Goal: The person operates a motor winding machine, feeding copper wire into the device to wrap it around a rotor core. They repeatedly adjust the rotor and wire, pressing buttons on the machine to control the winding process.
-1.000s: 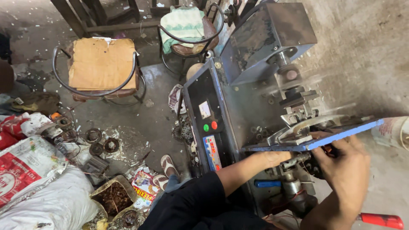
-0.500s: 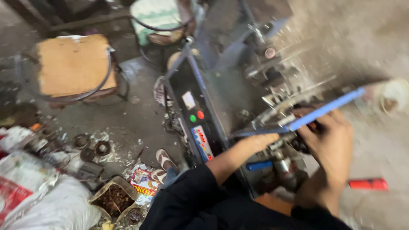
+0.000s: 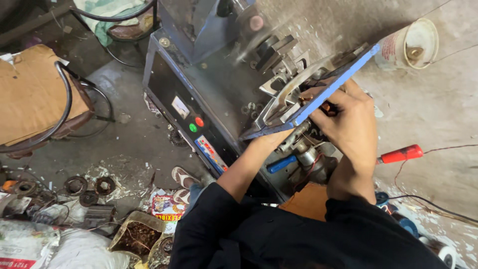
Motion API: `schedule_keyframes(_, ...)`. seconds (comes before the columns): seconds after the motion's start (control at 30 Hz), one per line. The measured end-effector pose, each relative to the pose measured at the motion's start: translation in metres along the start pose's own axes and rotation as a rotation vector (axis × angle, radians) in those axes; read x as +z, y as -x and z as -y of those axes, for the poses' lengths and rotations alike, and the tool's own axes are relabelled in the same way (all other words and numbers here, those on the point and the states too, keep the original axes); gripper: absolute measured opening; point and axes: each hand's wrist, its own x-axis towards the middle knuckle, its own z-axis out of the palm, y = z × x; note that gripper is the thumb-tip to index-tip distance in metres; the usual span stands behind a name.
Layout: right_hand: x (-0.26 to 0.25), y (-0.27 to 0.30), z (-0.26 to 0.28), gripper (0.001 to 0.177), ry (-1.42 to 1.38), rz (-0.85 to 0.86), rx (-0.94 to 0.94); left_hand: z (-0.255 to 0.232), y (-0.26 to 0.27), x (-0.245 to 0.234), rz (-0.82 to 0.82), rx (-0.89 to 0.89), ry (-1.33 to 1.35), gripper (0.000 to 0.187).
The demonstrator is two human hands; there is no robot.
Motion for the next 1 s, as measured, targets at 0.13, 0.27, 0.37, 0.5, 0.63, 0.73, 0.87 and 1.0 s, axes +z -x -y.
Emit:
schedule_keyframes(0.13, 0.001, -0.001, -0.002, 0.029, -0.014, 0.003, -0.006, -0.001, 0.002, 0.002, 0.006, -0.001, 0.002, 0.04)
schedule_keyframes(0.27, 0.001, 0.0, -0.005, 0.028, 0.003, -0.006, 0.004, 0.007, -0.004, 0.002, 0.02, -0.001, 0.009, 0.039)
schedule_keyframes(0.37, 0.003, 0.0, -0.003, 0.028, 0.009, -0.007, -0.002, 0.009, -0.006, 0.005, 0.029, 0.007, -0.013, 0.039)
schedule_keyframes(0.5, 0.002, -0.001, -0.001, 0.029, -0.005, -0.012, 0.0, 0.011, -0.008, 0.013, 0.051, 0.032, -0.042, 0.039)
schedule_keyframes(0.63, 0.002, -0.001, -0.001, 0.028, -0.028, 0.0, 0.049, 0.015, -0.01, 0.018, 0.136, 0.063, -0.079, 0.04)
schedule_keyframes(0.73, 0.002, -0.001, -0.002, 0.029, -0.005, 0.003, 0.0, 0.019, -0.014, 0.012, 0.152, -0.011, -0.081, 0.046)
schedule_keyframes(0.87, 0.002, -0.002, -0.006, 0.031, 0.05, 0.008, -0.017, 0.027, -0.026, -0.003, 0.082, 0.055, -0.028, 0.039)
schedule_keyframes(1.0, 0.003, -0.002, -0.008, 0.03, 0.025, 0.016, 0.052, 0.03, -0.029, 0.0, 0.118, 0.038, -0.154, 0.045)
